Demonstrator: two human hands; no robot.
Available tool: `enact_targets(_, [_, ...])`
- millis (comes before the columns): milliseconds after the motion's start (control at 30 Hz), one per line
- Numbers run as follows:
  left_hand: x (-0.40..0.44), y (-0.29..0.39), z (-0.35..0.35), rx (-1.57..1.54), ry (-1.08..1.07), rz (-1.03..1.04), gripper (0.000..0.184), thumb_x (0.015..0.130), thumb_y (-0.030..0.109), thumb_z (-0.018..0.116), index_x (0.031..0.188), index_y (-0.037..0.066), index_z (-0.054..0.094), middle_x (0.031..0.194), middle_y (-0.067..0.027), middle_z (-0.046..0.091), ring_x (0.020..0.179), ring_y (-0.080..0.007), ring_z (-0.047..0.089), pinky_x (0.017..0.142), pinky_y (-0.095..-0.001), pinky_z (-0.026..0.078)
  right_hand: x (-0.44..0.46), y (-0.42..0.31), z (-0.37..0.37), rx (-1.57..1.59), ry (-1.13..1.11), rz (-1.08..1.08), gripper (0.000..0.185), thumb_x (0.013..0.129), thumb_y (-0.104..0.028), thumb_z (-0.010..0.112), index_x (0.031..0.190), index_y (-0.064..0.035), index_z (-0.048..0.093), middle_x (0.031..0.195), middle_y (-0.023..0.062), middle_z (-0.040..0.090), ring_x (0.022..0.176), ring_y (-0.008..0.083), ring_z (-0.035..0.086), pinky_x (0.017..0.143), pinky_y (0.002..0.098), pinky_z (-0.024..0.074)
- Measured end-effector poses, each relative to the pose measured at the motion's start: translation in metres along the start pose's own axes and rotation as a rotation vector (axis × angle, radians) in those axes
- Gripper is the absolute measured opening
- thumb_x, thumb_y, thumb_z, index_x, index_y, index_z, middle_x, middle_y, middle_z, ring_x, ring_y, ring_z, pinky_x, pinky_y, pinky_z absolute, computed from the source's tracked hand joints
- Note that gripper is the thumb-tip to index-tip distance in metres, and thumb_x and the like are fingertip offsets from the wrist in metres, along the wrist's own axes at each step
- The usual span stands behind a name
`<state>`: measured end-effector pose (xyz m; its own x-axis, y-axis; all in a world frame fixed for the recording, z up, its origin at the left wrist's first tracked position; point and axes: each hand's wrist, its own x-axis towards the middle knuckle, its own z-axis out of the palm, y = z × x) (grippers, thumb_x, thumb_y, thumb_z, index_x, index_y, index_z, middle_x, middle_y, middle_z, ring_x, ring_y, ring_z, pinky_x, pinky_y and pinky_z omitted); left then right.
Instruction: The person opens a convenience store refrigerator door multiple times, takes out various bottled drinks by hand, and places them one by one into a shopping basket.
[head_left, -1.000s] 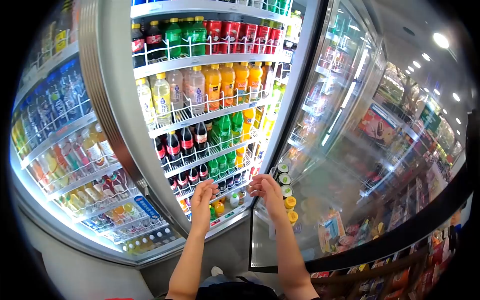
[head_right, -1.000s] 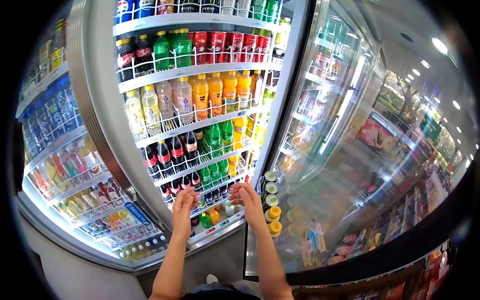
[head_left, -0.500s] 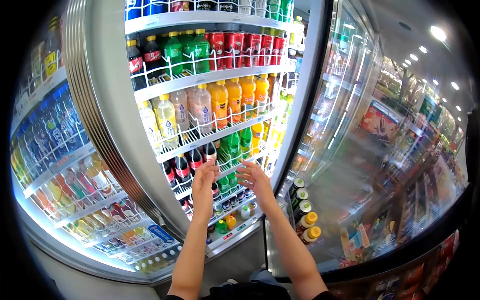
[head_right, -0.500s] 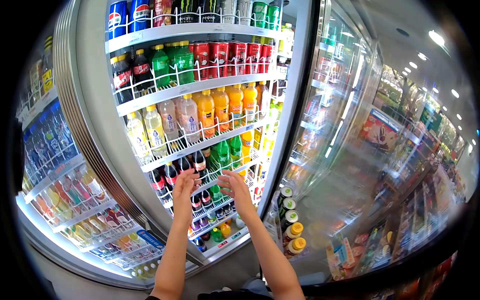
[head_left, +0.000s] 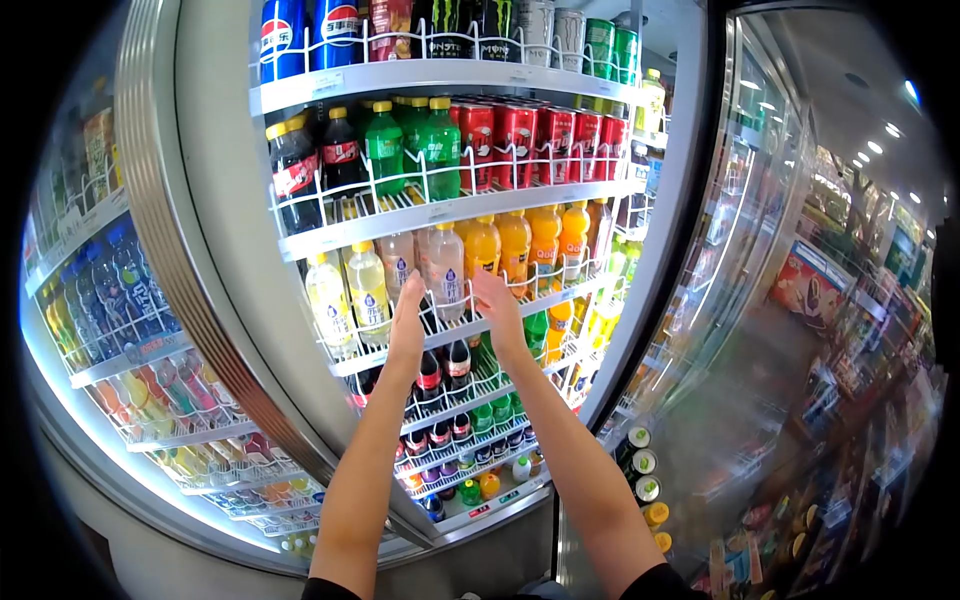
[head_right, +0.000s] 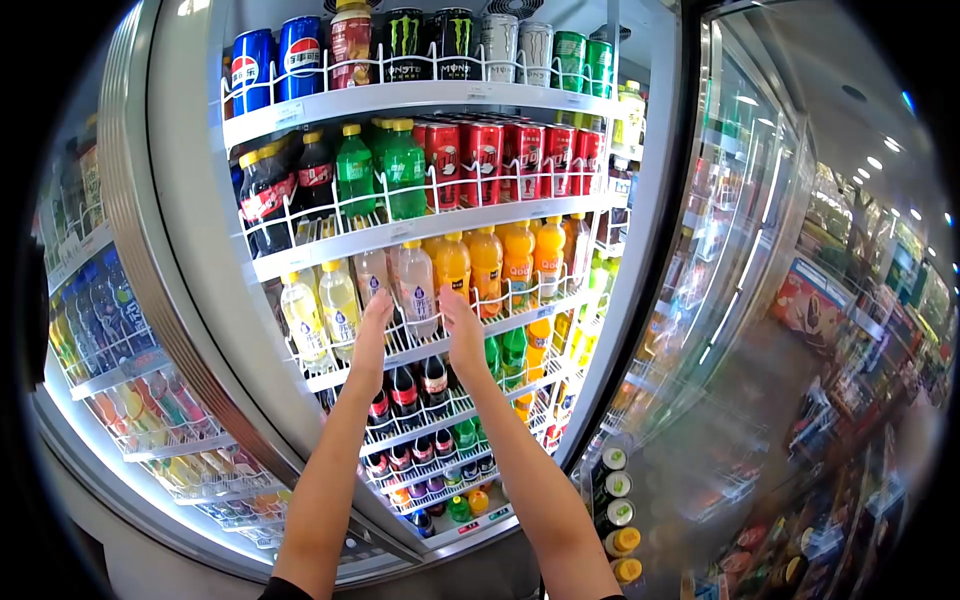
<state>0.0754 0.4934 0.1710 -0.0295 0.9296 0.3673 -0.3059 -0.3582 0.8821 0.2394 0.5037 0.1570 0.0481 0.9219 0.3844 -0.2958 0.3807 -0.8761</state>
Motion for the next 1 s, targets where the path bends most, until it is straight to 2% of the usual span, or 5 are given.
enact_targets(167, [0.035, -0.026, 0.003, 0.043, -0.051, 0.025, 0.074, 0.104, 0.055, 0.028, 0.151, -0.002, 0.028, 0.157, -0.0148, 0.030, 0.148, -0.0269, 0.022, 0.122, -0.0379, 0.009, 0.034, 0.025, 0.002, -0.197, 0.059, -0.131, 0.055, 0.104, -0.038, 0.038, 0.133, 0.0052, 0.054, 0.129, 0.0184, 0.061, 0.123, 0.0275, 0.055, 0.105, 0.0335, 0.0389])
enact_targets(433, [0.036, -0.028, 0.016, 0.126, -0.066, -0.057, 0.073, 0.105, 0.056, 0.024, 0.150, -0.001, 0.030, 0.154, -0.0128, 0.033, 0.143, -0.0237, 0.028, 0.118, -0.0344, 0.017, 0.049, 0.037, -0.003, -0.427, 0.045, -0.102, 0.068, 0.104, -0.050, 0.030, 0.125, 0.0079, 0.058, 0.120, 0.0261, 0.064, 0.117, 0.0397, 0.057, 0.100, 0.0376, 0.0424])
enact_targets(567, [0.050, -0.055, 0.006, 0.185, 0.004, -0.042, 0.072, 0.105, 0.055, 0.024, 0.147, -0.002, 0.033, 0.152, -0.0131, 0.035, 0.142, -0.0233, 0.028, 0.118, -0.0350, 0.015, 0.039, 0.004, -0.008, -0.612, -0.128, 0.074, 0.070, 0.104, -0.053, 0.025, 0.137, 0.0025, 0.053, 0.134, 0.0138, 0.058, 0.109, 0.0227, 0.060, 0.095, 0.0319, 0.0465])
enact_targets(833, [0.031, -0.034, 0.011, 0.222, -0.029, 0.093, 0.058, 0.106, 0.045, 0.031, 0.142, 0.000, 0.042, 0.144, -0.0147, 0.041, 0.137, -0.0243, 0.034, 0.116, -0.0348, 0.021, 0.028, 0.024, -0.003, -0.093, -0.137, -0.130, 0.076, 0.105, -0.054, 0.019, 0.142, 0.0095, 0.042, 0.147, 0.0174, 0.046, 0.139, 0.0268, 0.040, 0.116, 0.0363, 0.0274])
enact_targets(1000, [0.017, -0.024, 0.010, 0.302, -0.031, 0.263, 0.051, 0.107, 0.035, 0.033, 0.144, 0.001, 0.041, 0.143, -0.0161, 0.041, 0.138, -0.0271, 0.035, 0.115, -0.0365, 0.023, 0.007, 0.018, 0.003, 0.015, -0.124, -0.117, 0.077, 0.105, -0.053, 0.018, 0.143, 0.0102, 0.040, 0.147, 0.0190, 0.046, 0.138, 0.0284, 0.042, 0.117, 0.0395, 0.0271])
